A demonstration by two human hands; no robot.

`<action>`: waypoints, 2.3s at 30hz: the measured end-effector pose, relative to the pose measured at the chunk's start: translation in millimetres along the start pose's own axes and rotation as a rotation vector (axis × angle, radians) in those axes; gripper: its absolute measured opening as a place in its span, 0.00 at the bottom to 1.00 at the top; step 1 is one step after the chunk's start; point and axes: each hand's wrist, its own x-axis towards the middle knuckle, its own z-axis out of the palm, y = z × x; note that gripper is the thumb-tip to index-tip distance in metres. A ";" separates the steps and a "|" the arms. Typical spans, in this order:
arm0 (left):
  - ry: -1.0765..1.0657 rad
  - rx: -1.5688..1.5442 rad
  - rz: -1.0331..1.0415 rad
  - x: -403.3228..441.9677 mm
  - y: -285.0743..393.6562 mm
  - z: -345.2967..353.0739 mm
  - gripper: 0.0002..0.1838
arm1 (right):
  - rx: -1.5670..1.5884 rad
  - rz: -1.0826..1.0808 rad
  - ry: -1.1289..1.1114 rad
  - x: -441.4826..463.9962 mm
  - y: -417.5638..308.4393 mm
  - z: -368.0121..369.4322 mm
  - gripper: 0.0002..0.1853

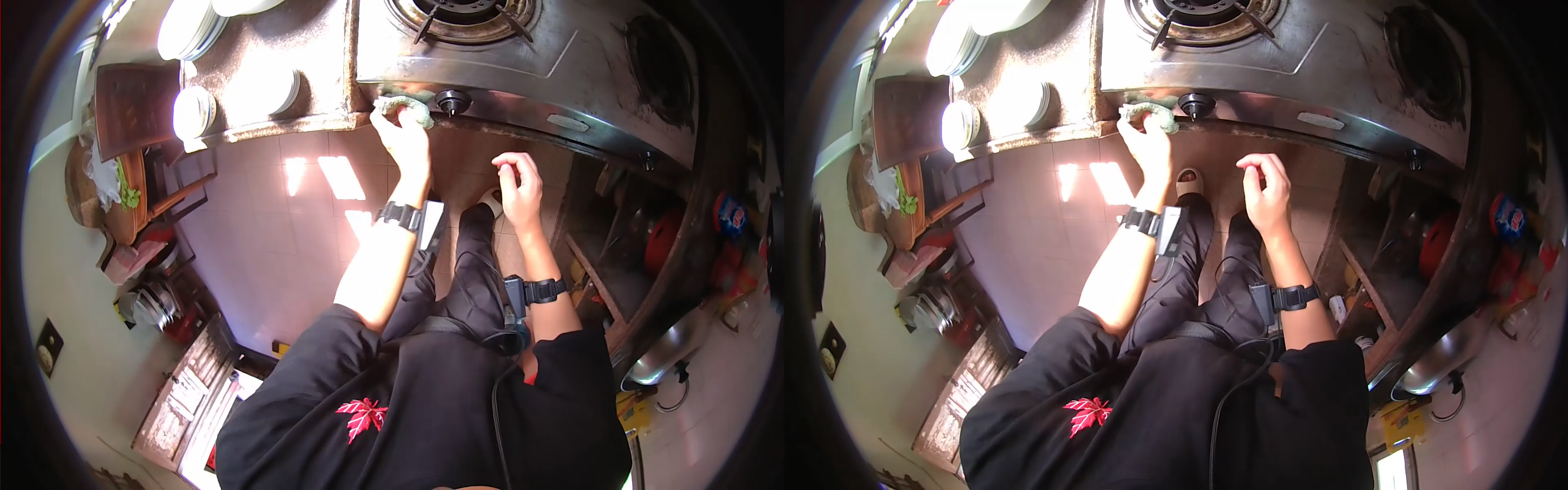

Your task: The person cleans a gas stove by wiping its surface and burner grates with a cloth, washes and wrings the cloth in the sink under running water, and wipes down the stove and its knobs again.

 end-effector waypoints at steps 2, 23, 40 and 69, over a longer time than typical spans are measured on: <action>-0.052 0.011 0.073 -17.8 -14.9 8.1 0.13 | -0.020 -0.023 -0.113 -7.0 -2.7 -3.7 0.06; 0.229 -0.459 -0.400 2.3 6.3 29.4 0.15 | 0.050 0.098 -0.170 -44.5 13.2 -63.4 0.06; -0.308 -0.606 -0.299 -209.0 83.9 185.7 0.10 | 0.223 0.298 0.024 -81.8 47.0 -179.1 0.07; -0.928 0.387 0.843 -257.7 192.4 270.4 0.16 | -0.259 -0.233 0.619 24.5 89.0 -289.6 0.28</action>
